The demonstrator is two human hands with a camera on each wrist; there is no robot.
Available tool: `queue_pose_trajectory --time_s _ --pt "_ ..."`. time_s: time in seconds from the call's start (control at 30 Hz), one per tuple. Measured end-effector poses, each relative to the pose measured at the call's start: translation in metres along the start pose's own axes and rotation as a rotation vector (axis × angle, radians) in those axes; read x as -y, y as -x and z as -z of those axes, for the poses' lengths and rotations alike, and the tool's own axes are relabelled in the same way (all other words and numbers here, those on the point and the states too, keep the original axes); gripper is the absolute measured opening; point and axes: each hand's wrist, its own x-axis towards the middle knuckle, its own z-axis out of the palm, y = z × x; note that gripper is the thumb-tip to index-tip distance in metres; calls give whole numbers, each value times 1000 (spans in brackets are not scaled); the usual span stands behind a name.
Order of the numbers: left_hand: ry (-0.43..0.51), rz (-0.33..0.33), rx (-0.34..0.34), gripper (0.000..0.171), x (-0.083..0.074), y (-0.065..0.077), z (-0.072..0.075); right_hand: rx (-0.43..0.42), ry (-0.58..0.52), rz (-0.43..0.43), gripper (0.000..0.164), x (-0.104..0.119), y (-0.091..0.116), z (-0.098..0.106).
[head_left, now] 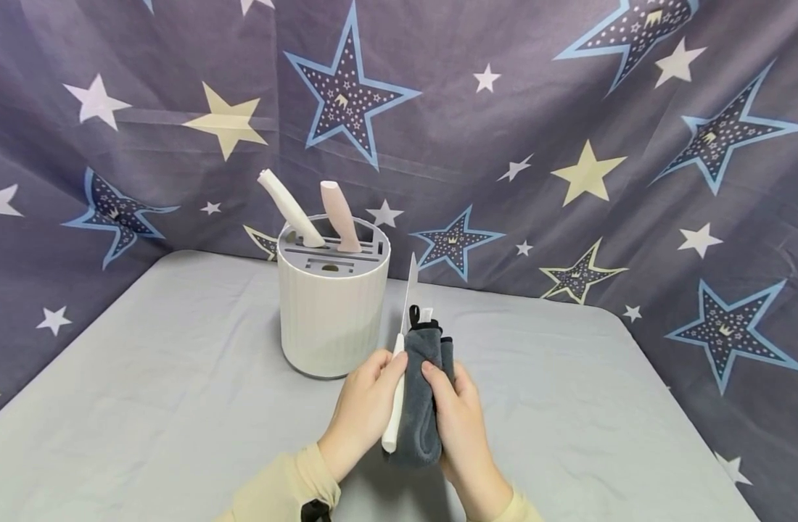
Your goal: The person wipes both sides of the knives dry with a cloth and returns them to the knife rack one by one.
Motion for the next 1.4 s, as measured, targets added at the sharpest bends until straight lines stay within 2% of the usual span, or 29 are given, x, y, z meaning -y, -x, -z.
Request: queue_pose_trajectory --time_s 0.43,0.6,1.07,1.4 --pt "-15 14 2 35 2 -6 3 69 21 -63 39 0 9 4" --pt "-9 11 7 34 2 -6 3 84 34 -37 41 0 7 5" --pt "-27 3 73 38 -1 1 -1 8 101 39 35 2 -10 9" --pt "-50 -12 44 34 -4 4 -4 -56 124 44 34 6 -20 6"
